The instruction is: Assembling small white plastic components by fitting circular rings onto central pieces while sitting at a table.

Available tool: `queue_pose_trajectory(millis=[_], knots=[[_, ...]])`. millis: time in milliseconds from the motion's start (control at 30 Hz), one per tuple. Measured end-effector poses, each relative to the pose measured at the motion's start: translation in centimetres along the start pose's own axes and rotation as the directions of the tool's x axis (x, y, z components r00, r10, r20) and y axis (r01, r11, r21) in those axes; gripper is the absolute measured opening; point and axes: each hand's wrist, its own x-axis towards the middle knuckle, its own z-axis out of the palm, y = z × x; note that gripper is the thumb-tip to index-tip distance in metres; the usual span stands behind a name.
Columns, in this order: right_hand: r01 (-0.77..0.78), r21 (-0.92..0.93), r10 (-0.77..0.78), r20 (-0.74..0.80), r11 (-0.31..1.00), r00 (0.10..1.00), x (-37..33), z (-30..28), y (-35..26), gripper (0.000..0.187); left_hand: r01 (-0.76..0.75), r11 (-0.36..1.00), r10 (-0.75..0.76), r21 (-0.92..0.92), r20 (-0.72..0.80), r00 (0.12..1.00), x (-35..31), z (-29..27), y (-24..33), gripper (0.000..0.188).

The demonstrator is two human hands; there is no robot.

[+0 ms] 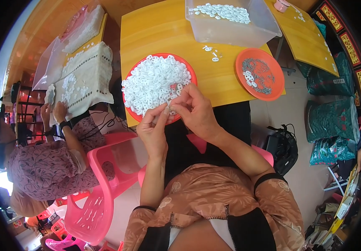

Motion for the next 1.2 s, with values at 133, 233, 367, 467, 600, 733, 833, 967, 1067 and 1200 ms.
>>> queue_pose_trajectory(millis=[133, 233, 367, 467, 600, 733, 833, 967, 1067, 1200], knots=[[0.022, -0.066, -0.022, 0.003, 0.998, 1.000, 0.0, 0.0, 0.4, 0.024, 0.009, 0.999, -0.010, -0.043, -0.024, 1.000, 0.0, 0.2, -0.6, 0.016], [-0.046, 0.069, 0.045, 0.011, 0.997, 0.999, 0.0, 0.0, 0.8, 0.023, 0.038, 0.994, -0.040, -0.100, -0.021, 0.999, 0.1, 0.0, -0.7, 0.016], [-0.084, 0.163, 0.079, 0.039, 0.983, 0.996, 0.4, -0.3, 0.6, 0.022, 0.068, 0.989, -0.072, -0.131, -0.028, 0.997, 0.2, 0.0, -0.5, 0.017], [-0.091, 0.080, 0.084, 0.082, 0.993, 0.993, 0.8, -0.6, 0.7, 0.018, 0.097, 0.984, -0.103, -0.149, -0.037, 0.994, 0.4, -0.1, -0.7, 0.018], [-0.015, -0.112, 0.030, 0.140, 0.994, 0.990, 1.0, -1.0, 0.5, 0.012, 0.095, 0.986, -0.103, -0.140, -0.053, 0.993, 0.4, -0.3, -0.7, 0.019], [0.101, -0.227, -0.066, 0.159, 0.969, 0.985, 1.1, -1.0, 0.2, 0.011, 0.095, 0.988, -0.102, -0.118, -0.057, 0.993, 0.4, -0.2, -0.7, 0.020], [0.206, -0.303, -0.159, 0.172, 0.930, 0.972, 0.8, -0.8, 0.4, 0.011, 0.081, 0.990, -0.089, -0.115, -0.065, 0.994, 0.5, -0.3, -1.0, 0.019], [0.184, -0.279, -0.156, 0.120, 0.942, 0.980, 0.5, -0.7, 0.5, 0.010, 0.040, 0.997, -0.044, -0.073, -0.054, 0.998, 0.3, 0.1, -0.8, 0.019], [0.200, -0.281, -0.179, 0.098, 0.939, 0.979, 0.4, -0.5, 0.5, 0.008, -0.002, 0.998, 0.000, -0.067, -0.040, 0.999, 0.2, 0.3, -0.7, 0.018], [0.228, -0.281, -0.209, 0.095, 0.932, 0.973, 0.4, -0.7, 0.4, 0.007, -0.016, 0.999, 0.016, -0.050, -0.006, 1.000, 0.3, 0.2, -0.4, 0.015]])
